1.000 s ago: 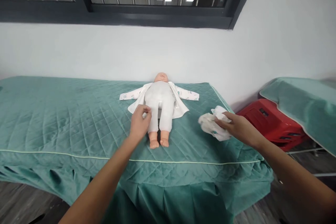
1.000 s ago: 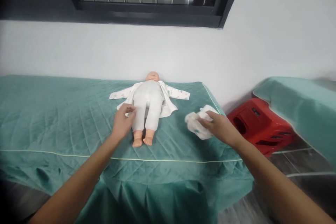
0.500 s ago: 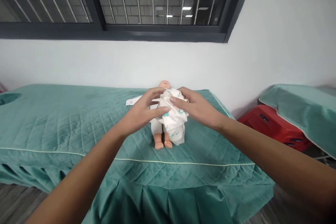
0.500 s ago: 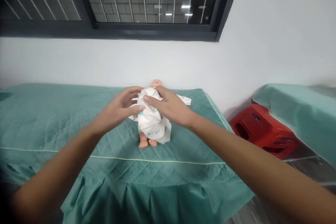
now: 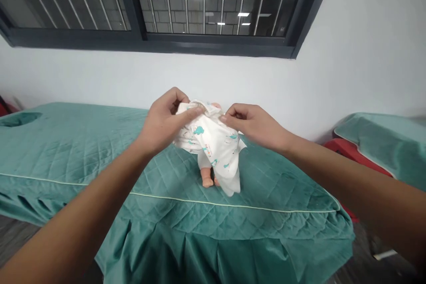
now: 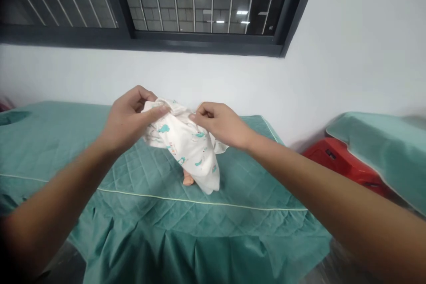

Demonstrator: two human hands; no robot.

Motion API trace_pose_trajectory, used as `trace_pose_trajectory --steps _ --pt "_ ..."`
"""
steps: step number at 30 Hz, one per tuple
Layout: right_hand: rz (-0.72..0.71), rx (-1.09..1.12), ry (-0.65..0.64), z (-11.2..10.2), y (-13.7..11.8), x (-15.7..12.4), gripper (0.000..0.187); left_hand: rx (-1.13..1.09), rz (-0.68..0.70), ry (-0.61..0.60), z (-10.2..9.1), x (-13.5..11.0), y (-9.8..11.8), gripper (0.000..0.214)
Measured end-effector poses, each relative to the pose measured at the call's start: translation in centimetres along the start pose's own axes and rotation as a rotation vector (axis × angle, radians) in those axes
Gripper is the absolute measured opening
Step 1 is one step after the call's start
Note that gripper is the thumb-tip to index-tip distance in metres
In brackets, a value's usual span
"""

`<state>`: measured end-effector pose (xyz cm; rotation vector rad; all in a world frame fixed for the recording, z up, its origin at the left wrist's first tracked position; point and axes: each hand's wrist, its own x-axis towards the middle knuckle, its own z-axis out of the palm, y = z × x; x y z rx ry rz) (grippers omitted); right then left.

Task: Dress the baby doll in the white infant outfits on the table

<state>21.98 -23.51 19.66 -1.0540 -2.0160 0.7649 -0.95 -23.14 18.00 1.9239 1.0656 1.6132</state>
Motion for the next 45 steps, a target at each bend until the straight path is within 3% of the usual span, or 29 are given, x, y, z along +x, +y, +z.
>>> trace_pose_trajectory --steps 3,6,8,11,12,16,20,23,29,34,36,38,40,45 --pt "0.031 -0.014 -0.085 -0.5 0.6 -0.2 0.032 -0.023 -0.004 0.014 -0.6 0.4 -0.1 0.023" --pt "0.045 -0.107 -0.255 -0.2 0.9 -0.8 0.03 -0.033 0.0 -0.065 -0.6 0.6 0.1 0.023" --pt "-0.012 -0.208 -0.195 0.3 0.5 -1.3 0.026 -0.029 -0.009 -0.156 -0.5 0.7 0.4 0.024" --pt "-0.181 -0.319 0.031 0.9 -0.9 -1.7 0.048 -0.067 -0.041 -0.313 -0.1 0.8 1.0 0.025" --pt "-0.244 -0.339 0.066 1.0 -1.4 -1.7 0.047 -0.091 -0.046 -0.356 0.0 0.8 1.1 0.025" --pt "-0.448 -0.418 0.055 0.4 -2.4 -1.2 0.016 -0.159 -0.042 -0.426 -0.2 0.9 1.4 0.025" --pt "-0.539 -0.436 0.024 -1.0 -1.8 -0.5 0.017 -0.17 -0.059 -0.497 -0.6 1.2 1.1 0.024" --pt "-0.57 -0.4 -0.05 -1.7 -1.4 -0.3 0.017 -0.194 -0.033 -0.487 -0.6 1.4 0.9 0.025" --pt "-0.492 -0.25 -0.102 -1.8 -1.7 0.2 0.021 -0.231 0.019 -0.398 -0.6 1.8 1.2 0.028" --pt "-0.245 0.085 0.026 -2.4 -1.1 1.4 0.033 -0.174 -0.131 -0.574 -1.2 1.7 2.2 0.028" --pt "-0.195 0.224 0.108 -3.0 -0.5 1.9 0.036 -0.107 -0.196 -0.689 -1.4 1.6 2.6 0.03" --pt "-0.16 0.311 0.161 -3.4 0.0 2.2 0.039 -0.07 -0.217 -0.727 -1.4 1.7 2.9 0.03" --pt "-0.112 0.292 0.117 -3.3 0.2 2.2 0.04 -0.074 -0.187 -0.65 -1.2 1.8 2.9 0.03" --pt "-0.121 0.085 -0.201 -1.1 -0.6 1.3 0.036 -0.134 -0.123 -0.402 0.2 2.2 2.8 0.031"
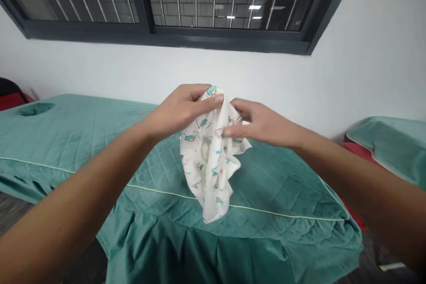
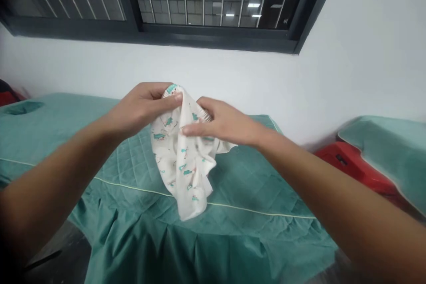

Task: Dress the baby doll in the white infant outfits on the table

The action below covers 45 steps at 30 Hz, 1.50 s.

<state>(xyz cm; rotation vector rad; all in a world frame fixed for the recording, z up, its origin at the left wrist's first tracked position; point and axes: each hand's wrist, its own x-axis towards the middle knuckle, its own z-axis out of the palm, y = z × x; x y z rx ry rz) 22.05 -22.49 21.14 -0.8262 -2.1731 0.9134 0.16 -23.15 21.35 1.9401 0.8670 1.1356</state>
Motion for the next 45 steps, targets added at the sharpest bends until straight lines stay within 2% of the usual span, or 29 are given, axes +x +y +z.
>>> trace_pose_trajectory --steps 3,6,8,11,12,13,14,16,19,22,24,26,28,30,32,35,37,38,40,42,45 --pt "-0.033 0.047 -0.067 1.2 0.0 0.2 0.031 -0.187 -0.039 0.079 0.8 0.3 -0.7 0.038" --pt "-0.055 0.208 -0.022 1.4 0.7 0.7 0.03 -0.361 -0.099 0.072 1.2 0.1 -1.9 0.043" --pt "-0.046 0.332 0.048 1.2 1.4 1.0 0.03 -0.416 -0.136 -0.044 1.3 -0.2 -2.8 0.044" --pt "-0.036 0.477 0.189 0.8 2.4 1.0 0.032 -0.374 -0.239 -0.338 1.1 -0.9 -4.0 0.04" --pt "-0.028 0.493 0.225 0.5 2.8 0.9 0.034 -0.351 -0.274 -0.392 0.9 -1.1 -4.3 0.038" --pt "-0.014 0.487 0.248 0.2 3.3 0.8 0.036 -0.337 -0.294 -0.396 0.8 -1.2 -4.5 0.036" --pt "0.007 0.457 0.255 -0.1 3.7 0.6 0.039 -0.338 -0.29 -0.349 0.6 -1.2 -4.7 0.035" --pt "0.064 0.336 0.232 -0.8 4.7 0.2 0.046 -0.382 -0.207 -0.175 0.2 -1.0 -4.9 0.034" --pt "0.108 0.138 0.126 -1.5 5.1 -0.1 0.049 -0.413 -0.063 0.019 0.1 -0.2 -4.5 0.035" --pt "0.064 0.108 -0.012 -0.8 3.7 0.0 0.04 -0.338 -0.04 0.081 0.8 0.7 -3.6 0.038" --pt "0.029 0.127 -0.061 0.2 2.1 0.3 0.038 -0.278 -0.035 0.128 1.6 1.1 -3.0 0.041" --pt "0.032 0.125 -0.067 1.2 0.8 0.5 0.038 -0.237 -0.027 0.181 2.2 1.2 -2.5 0.043" --pt "0.057 0.127 -0.02 1.6 0.3 0.8 0.032 -0.224 -0.038 0.208 2.6 1.1 -2.3 0.046" --pt "0.078 0.147 0.098 1.2 0.7 0.9 0.024 -0.235 -0.065 0.19 2.4 0.7 -2.1 0.048" --pt "0.079 0.191 0.25 0.4 1.6 1.1 0.02 -0.25 -0.093 0.107 2.0 0.4 -2.1 0.049" --pt "0.063 0.339 0.401 -0.6 3.0 1.2 0.026 -0.242 -0.172 -0.183 1.0 0.1 -2.4 0.046" --pt "0.062 0.443 0.443 -0.8 3.6 1.2 0.026 -0.208 -0.245 -0.384 0.4 0.1 -2.7 0.041" --pt "0.066 0.473 0.45 -0.7 3.7 1.2 0.026 -0.189 -0.27 -0.439 0.3 0.0 -2.9 0.039" --pt "0.069 0.461 0.424 -0.6 3.8 1.1 0.022 -0.157 -0.274 -0.433 0.2 -0.1 -3.3 0.034" --pt "0.059 0.361 0.342 -0.4 3.5 1.0 0.019 -0.138 -0.23 -0.326 0.4 -0.2 -3.5 0.034" --pt "0.04 0.192 0.172 0.1 2.6 0.8 0.033 -0.107 -0.141 -0.136 1.0 -0.2 -3.3 0.034"
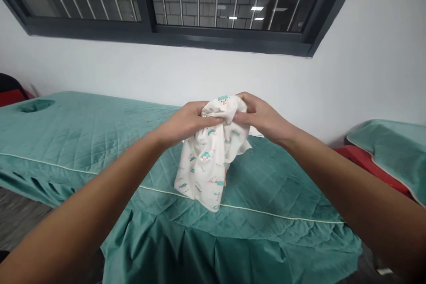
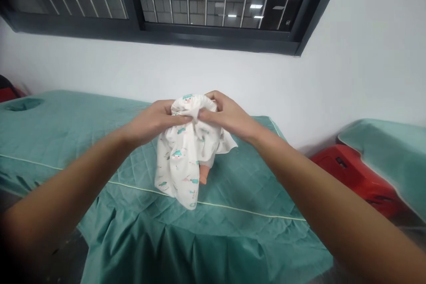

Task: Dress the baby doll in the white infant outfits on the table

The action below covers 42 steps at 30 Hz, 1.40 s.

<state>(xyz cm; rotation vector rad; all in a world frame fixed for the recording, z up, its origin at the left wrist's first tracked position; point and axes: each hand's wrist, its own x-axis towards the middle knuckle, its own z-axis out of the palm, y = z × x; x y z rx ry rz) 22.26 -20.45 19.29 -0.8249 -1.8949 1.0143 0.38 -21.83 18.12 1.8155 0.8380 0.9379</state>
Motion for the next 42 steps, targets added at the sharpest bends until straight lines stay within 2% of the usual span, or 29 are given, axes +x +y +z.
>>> trace_pose_trajectory --steps 2,4,6,8,10,12,14,15,17,21,24,26,30,32,35,39,40,41,42 --pt "-0.005 -0.081 -0.111 0.7 -0.6 -0.1 0.039 0.031 0.055 0.098 0.4 0.1 0.2 0.031" --pt "-0.002 -0.145 -0.188 1.4 -0.9 -0.1 0.036 0.064 0.089 0.159 0.6 0.2 0.3 0.026" --pt "0.005 -0.179 -0.186 1.9 -1.0 0.0 0.027 0.081 0.095 0.188 0.5 0.2 0.3 0.024" --pt "0.007 -0.182 -0.106 2.0 -0.8 0.1 0.02 0.088 0.071 0.178 0.1 0.0 0.3 0.025" --pt "0.002 -0.149 -0.006 1.6 -0.4 0.3 0.021 0.119 0.022 0.094 -0.6 -0.3 0.2 0.028" --pt "-0.001 -0.06 0.076 1.0 0.0 0.5 0.025 0.174 -0.036 -0.059 -1.5 -0.6 0.0 0.028" --pt "-0.003 0.063 0.114 0.5 0.4 0.6 0.028 0.209 -0.066 -0.179 -2.2 -0.8 -0.3 0.027" --pt "-0.003 0.117 0.115 0.3 0.6 0.7 0.028 0.201 -0.058 -0.185 -2.4 -0.9 -0.5 0.028" --pt "0.007 0.173 0.098 0.2 1.1 0.6 0.026 0.134 -0.005 -0.1 -2.4 -0.9 -1.0 0.029" --pt "0.051 0.16 0.05 1.0 1.9 0.2 0.027 -0.079 0.129 0.167 -1.1 -0.4 -1.6 0.032" --pt "0.062 0.161 -0.039 1.9 2.1 0.4 0.03 -0.135 0.114 0.213 0.6 0.0 -1.9 0.037" --pt "0.054 0.175 -0.012 2.4 2.2 0.9 0.03 -0.105 0.07 0.168 1.6 0.0 -2.1 0.038" --pt "0.061 0.233 0.25 2.5 2.9 2.3 0.023 -0.079 -0.049 -0.055 2.8 -0.5 -2.8 0.038" --pt "0.097 0.279 0.285 2.3 3.5 2.4 0.023 -0.145 -0.103 -0.107 2.8 -0.6 -3.3 0.042" --pt "0.173 0.339 0.125 1.9 4.3 1.6 0.029 -0.282 -0.103 -0.056 2.3 -0.4 -4.1 0.041" --pt "0.289 0.247 -0.346 1.9 4.4 -0.4 0.041 -0.411 -0.102 0.019 1.9 0.0 -4.9 0.035" --pt "0.303 0.213 -0.426 2.0 4.4 -0.8 0.042 -0.431 -0.113 0.028 2.0 0.0 -5.1 0.035" --pt "0.307 0.194 -0.455 2.2 4.4 -1.0 0.043 -0.451 -0.124 0.029 2.1 -0.1 -5.4 0.037" --pt "0.302 0.197 -0.428 2.3 4.5 -1.2 0.043 -0.471 -0.14 0.014 2.2 -0.2 -5.8 0.039"
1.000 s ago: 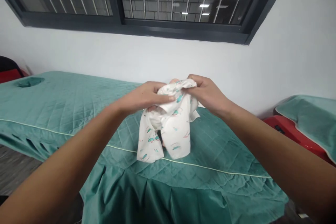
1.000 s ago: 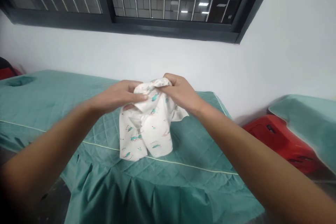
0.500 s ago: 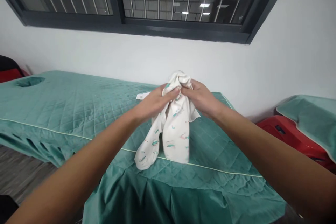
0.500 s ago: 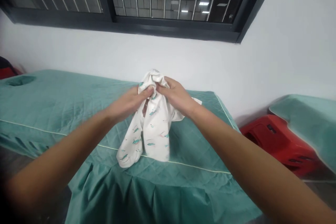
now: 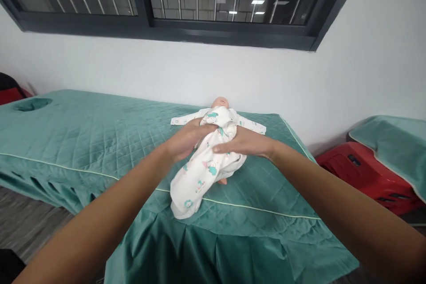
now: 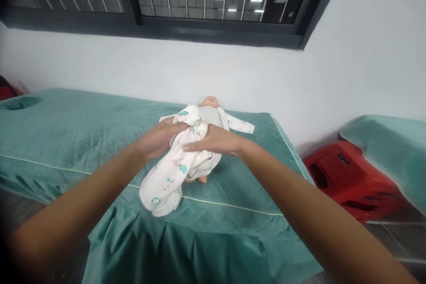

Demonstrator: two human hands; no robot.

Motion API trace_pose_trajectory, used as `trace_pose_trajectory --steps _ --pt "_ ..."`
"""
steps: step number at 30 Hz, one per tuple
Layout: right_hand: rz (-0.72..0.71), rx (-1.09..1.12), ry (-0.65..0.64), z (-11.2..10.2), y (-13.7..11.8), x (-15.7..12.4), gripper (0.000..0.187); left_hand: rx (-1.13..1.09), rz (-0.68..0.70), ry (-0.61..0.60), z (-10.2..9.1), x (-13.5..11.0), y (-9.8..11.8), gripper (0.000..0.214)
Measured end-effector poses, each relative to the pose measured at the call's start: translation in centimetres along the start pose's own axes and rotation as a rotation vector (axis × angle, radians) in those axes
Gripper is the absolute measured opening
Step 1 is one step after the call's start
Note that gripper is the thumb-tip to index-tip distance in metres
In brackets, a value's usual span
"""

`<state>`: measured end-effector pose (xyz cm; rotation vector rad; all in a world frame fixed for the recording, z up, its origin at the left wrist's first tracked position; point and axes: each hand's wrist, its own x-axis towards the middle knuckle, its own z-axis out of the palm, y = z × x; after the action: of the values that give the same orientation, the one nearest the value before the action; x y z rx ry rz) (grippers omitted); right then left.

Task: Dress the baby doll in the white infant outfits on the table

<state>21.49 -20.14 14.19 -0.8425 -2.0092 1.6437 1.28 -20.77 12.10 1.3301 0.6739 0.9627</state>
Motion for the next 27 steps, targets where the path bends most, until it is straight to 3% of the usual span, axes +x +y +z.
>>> trace_pose_trajectory --steps 4,6,8,11,15,17,20,23,25,27 --pt "-0.134 0.226 0.29 0.2 0.9 0.8 0.034 -0.026 -0.131 -0.164 -0.7 -0.8 -1.4 0.045" --pt "-0.139 0.391 0.365 0.2 1.4 1.4 0.032 -0.014 -0.184 -0.258 -1.2 -1.1 -1.7 0.048" --pt "-0.105 0.502 0.373 0.4 1.8 1.7 0.035 -0.032 -0.181 -0.278 -1.6 -1.1 -1.7 0.049" --pt "-0.074 0.485 0.32 0.8 2.0 1.5 0.041 -0.13 -0.062 -0.129 -1.7 -0.6 -1.5 0.041" --pt "-0.043 0.329 0.034 1.5 1.8 0.7 0.049 -0.243 0.055 0.023 -1.3 0.3 -1.5 0.035" --pt "-0.053 0.29 -0.011 1.7 1.7 0.8 0.05 -0.256 0.05 0.035 -1.1 0.4 -1.8 0.039" --pt "-0.133 0.328 0.179 1.5 2.0 1.5 0.042 -0.197 -0.026 0.035 -1.2 0.1 -2.4 0.045" --pt "-0.166 0.361 0.359 1.1 2.7 2.1 0.035 -0.154 -0.145 -0.086 -1.3 -0.5 -2.7 0.051" --pt "-0.164 0.382 0.391 1.0 3.3 2.3 0.037 -0.189 -0.142 -0.13 -1.2 -0.6 -2.8 0.05" --pt "-0.166 0.422 0.393 1.3 3.7 2.4 0.037 -0.257 -0.086 -0.09 -0.9 -0.5 -2.8 0.046"
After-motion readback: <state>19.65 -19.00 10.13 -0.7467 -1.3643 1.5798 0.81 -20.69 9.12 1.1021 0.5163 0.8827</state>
